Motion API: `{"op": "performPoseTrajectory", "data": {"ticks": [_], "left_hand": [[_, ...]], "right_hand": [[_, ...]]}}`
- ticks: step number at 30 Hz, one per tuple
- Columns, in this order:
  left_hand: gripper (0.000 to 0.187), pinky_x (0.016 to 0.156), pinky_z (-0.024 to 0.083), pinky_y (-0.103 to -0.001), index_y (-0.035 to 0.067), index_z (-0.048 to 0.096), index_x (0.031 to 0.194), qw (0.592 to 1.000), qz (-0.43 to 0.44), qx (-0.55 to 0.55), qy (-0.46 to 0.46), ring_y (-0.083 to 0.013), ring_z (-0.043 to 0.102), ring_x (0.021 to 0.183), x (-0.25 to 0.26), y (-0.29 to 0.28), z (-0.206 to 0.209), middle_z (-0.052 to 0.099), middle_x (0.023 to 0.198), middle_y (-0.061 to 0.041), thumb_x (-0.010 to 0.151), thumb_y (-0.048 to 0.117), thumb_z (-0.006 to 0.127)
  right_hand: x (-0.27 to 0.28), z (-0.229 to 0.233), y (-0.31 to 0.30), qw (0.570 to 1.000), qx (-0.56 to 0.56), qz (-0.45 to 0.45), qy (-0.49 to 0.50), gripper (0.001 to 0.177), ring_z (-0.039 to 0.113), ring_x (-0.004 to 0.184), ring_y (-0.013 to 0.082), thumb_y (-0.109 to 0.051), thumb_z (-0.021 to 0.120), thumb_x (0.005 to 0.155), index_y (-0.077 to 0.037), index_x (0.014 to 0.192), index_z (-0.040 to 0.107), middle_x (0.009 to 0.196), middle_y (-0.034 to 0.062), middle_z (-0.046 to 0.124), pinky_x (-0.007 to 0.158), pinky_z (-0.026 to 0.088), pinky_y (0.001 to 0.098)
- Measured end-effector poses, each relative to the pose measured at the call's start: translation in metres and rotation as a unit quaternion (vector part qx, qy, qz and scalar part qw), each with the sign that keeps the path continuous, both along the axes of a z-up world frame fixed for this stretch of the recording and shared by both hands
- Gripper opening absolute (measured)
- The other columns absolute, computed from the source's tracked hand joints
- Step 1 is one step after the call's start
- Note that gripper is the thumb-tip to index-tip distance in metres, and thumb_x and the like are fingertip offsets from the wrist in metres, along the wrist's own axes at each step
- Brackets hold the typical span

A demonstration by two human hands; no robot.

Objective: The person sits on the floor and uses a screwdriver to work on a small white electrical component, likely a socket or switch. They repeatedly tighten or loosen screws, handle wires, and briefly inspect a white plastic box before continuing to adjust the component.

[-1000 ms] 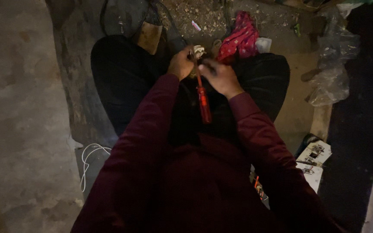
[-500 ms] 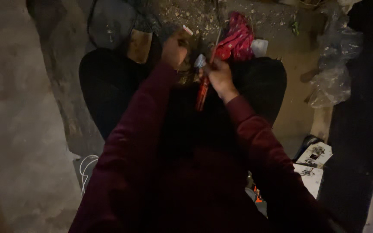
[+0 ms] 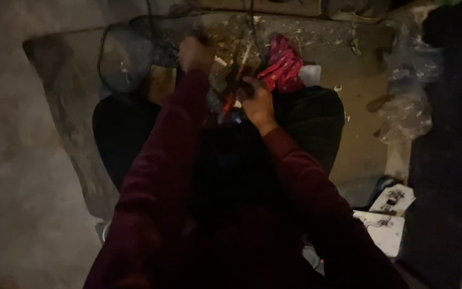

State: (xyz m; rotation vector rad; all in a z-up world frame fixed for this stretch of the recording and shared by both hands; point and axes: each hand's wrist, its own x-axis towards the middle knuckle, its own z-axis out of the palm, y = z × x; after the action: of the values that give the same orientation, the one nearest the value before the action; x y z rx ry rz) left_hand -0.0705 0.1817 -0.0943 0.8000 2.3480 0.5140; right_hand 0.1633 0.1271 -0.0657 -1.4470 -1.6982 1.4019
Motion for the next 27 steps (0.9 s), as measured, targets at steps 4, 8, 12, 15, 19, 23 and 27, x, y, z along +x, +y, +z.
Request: {"op": "performPoseTrajectory", "data": {"ticks": [4, 8, 12, 15, 19, 23, 27], "left_hand": [[0.023, 0.061, 0.059, -0.049, -0.001, 0.077, 0.088, 0.944, -0.208, 0.161, 0.198, -0.0373, 0.07, 0.064, 0.002, 0.003, -0.03, 0.072, 0.077, -0.022, 0.086, 0.02, 0.066], [0.029, 0.061, 0.055, -0.054, 0.001, 0.075, 0.079, 0.941, -0.303, 0.032, 0.151, -0.0428, 0.067, 0.065, 0.007, -0.005, -0.069, 0.069, 0.074, -0.024, 0.093, 0.025, 0.068], [0.024, 0.068, 0.057, -0.052, 0.001, 0.073, 0.077, 0.952, -0.228, 0.088, 0.183, -0.0424, 0.069, 0.073, 0.019, -0.001, -0.054, 0.069, 0.078, -0.025, 0.088, 0.022, 0.074], [0.032, 0.066, 0.056, -0.052, -0.005, 0.072, 0.081, 0.939, -0.169, 0.208, 0.215, -0.044, 0.069, 0.073, 0.052, -0.008, -0.003, 0.07, 0.078, -0.027, 0.077, 0.026, 0.08], [0.026, 0.082, 0.056, -0.037, 0.004, 0.075, 0.117, 0.961, -0.108, 0.213, -0.137, -0.0272, 0.075, 0.094, 0.118, -0.002, 0.075, 0.076, 0.105, -0.018, 0.094, 0.017, 0.072], [0.02, 0.089, 0.056, -0.034, 0.003, 0.075, 0.117, 0.876, -0.153, 0.358, -0.283, -0.0239, 0.073, 0.102, 0.167, 0.019, 0.106, 0.078, 0.11, -0.013, 0.097, 0.006, 0.075], [0.018, 0.077, 0.056, -0.035, 0.0, 0.071, 0.116, 0.826, -0.13, 0.342, -0.43, -0.018, 0.068, 0.09, 0.197, 0.068, 0.116, 0.076, 0.102, -0.009, 0.098, -0.003, 0.071]], "right_hand": [[0.008, 0.014, 0.009, 0.992, 0.11, 0.022, -0.055, 0.032, 0.07, 0.111, 0.0308, -0.011, 0.076, 0.086, -0.006, 0.118, 0.073, 0.117, 0.0171, 0.074, 0.096, 0.054, 0.0365], [0.009, 0.011, -0.004, 0.994, -0.098, -0.019, -0.038, 0.031, 0.076, 0.101, 0.0265, -0.017, 0.072, 0.087, -0.01, 0.118, 0.072, 0.108, 0.012, 0.077, 0.088, 0.058, 0.0346], [0.004, 0.009, 0.006, 0.998, 0.013, 0.001, -0.056, 0.027, 0.074, 0.103, 0.0261, -0.02, 0.074, 0.092, -0.01, 0.117, 0.073, 0.11, 0.0138, 0.077, 0.089, 0.057, 0.0354], [-0.002, 0.018, 0.01, 0.998, -0.037, -0.053, -0.023, 0.033, 0.073, 0.1, 0.0233, -0.028, 0.071, 0.095, -0.01, 0.124, 0.07, 0.107, 0.0153, 0.077, 0.09, 0.058, 0.035], [0.009, 0.048, 0.04, 0.989, 0.029, -0.132, 0.06, 0.047, 0.065, 0.12, 0.0198, -0.036, 0.063, 0.106, -0.006, 0.142, 0.057, 0.131, 0.015, 0.069, 0.102, 0.051, 0.0349], [0.05, 0.077, 0.075, 0.946, -0.061, -0.217, 0.232, 0.053, 0.059, 0.129, 0.0187, -0.033, 0.06, 0.108, -0.004, 0.151, 0.051, 0.143, 0.0101, 0.061, 0.108, 0.047, 0.0326], [0.09, 0.095, 0.118, 0.924, -0.086, -0.253, 0.275, 0.051, 0.059, 0.093, 0.021, -0.024, 0.067, 0.105, -0.003, 0.15, 0.057, 0.108, 0.0132, 0.067, 0.081, 0.047, 0.0334]]}}
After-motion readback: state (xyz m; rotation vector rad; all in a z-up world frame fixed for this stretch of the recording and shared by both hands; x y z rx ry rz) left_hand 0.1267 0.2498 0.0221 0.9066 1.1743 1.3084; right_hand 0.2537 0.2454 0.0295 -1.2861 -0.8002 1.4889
